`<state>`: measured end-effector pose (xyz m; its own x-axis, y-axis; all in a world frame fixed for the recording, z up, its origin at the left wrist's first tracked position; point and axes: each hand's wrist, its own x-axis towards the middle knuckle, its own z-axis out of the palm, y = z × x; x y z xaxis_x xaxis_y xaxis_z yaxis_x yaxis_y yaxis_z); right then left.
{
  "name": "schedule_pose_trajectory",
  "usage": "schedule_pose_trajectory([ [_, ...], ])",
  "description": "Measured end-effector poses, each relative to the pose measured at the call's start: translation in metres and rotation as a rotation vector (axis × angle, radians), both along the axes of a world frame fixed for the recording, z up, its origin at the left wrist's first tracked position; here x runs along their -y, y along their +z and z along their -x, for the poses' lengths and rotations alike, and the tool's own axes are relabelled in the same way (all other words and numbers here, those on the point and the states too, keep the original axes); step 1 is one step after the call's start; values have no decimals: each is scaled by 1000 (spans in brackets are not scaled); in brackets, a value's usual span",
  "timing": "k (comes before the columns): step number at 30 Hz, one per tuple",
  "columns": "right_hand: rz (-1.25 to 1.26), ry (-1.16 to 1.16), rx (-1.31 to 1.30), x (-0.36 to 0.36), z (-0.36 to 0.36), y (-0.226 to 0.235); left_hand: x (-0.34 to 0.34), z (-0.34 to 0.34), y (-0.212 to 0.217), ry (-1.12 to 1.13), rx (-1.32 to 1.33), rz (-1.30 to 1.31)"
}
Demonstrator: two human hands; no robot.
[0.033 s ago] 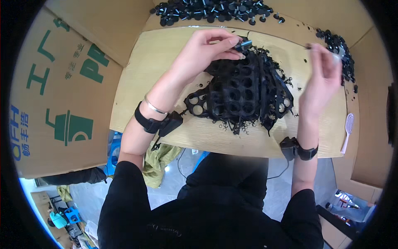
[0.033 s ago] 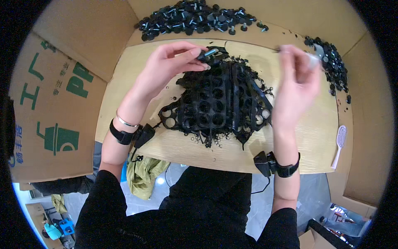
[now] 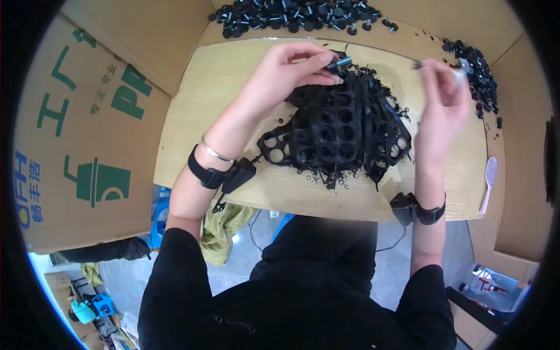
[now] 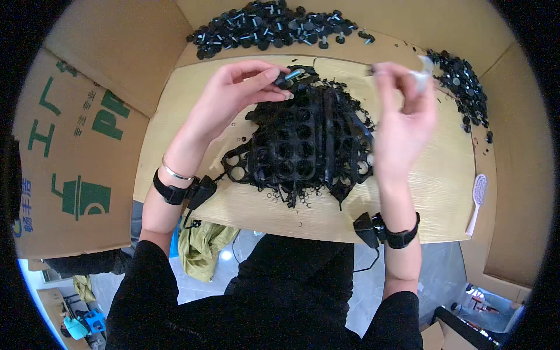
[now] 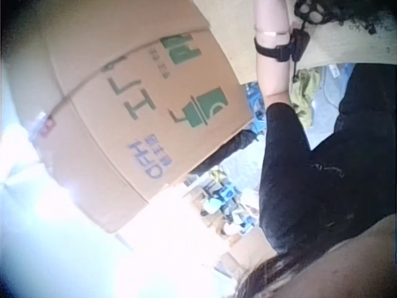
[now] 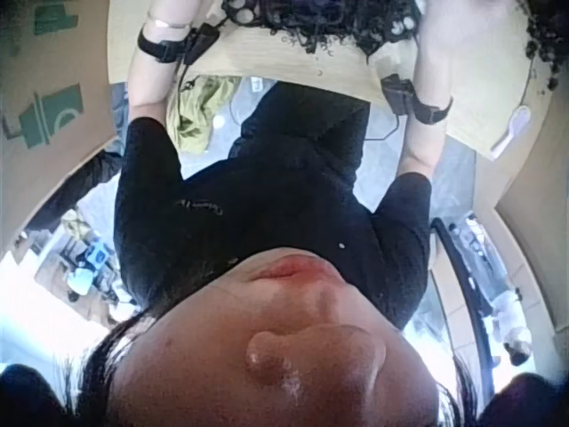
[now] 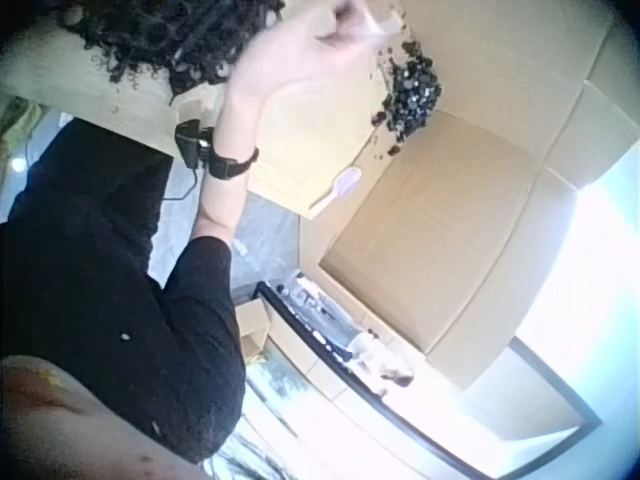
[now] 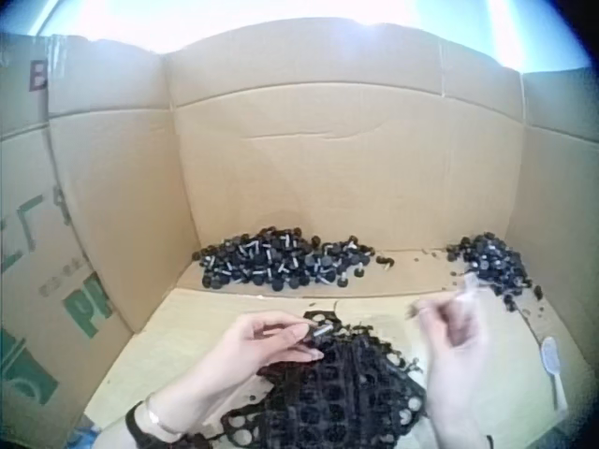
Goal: Manually assemble and inspect small black plastic components by inserting a metal screw-like part into them.
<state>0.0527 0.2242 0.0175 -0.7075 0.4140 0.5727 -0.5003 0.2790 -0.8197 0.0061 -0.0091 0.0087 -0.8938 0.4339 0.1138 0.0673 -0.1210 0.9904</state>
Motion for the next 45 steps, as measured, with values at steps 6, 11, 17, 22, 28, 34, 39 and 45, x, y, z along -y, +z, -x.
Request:
schedule_pose_trajectory([
  [6,-326,98,94,13,1,-22,-2,-2,3,-45,55,-74],
  [11,-252,278,233,17,9,-26,1,6,-3,-32,9,-73],
  [17,-433,287,64,10,18,-42,8,88,23,163,-147,24],
  [22,-372,246,179,6,26,-49,8,155,43,460,-114,205],
  [28,-477,171,183,-2,25,-44,18,103,47,151,-11,-14],
  [34,-762,-190,-93,-51,55,-56,13,30,25,-194,28,3],
  [39,-537,-683,533,-190,80,-73,4,8,4,-285,121,-30],
  [45,-548,-1037,794,-307,61,-100,17,11,3,-273,127,-130],
])
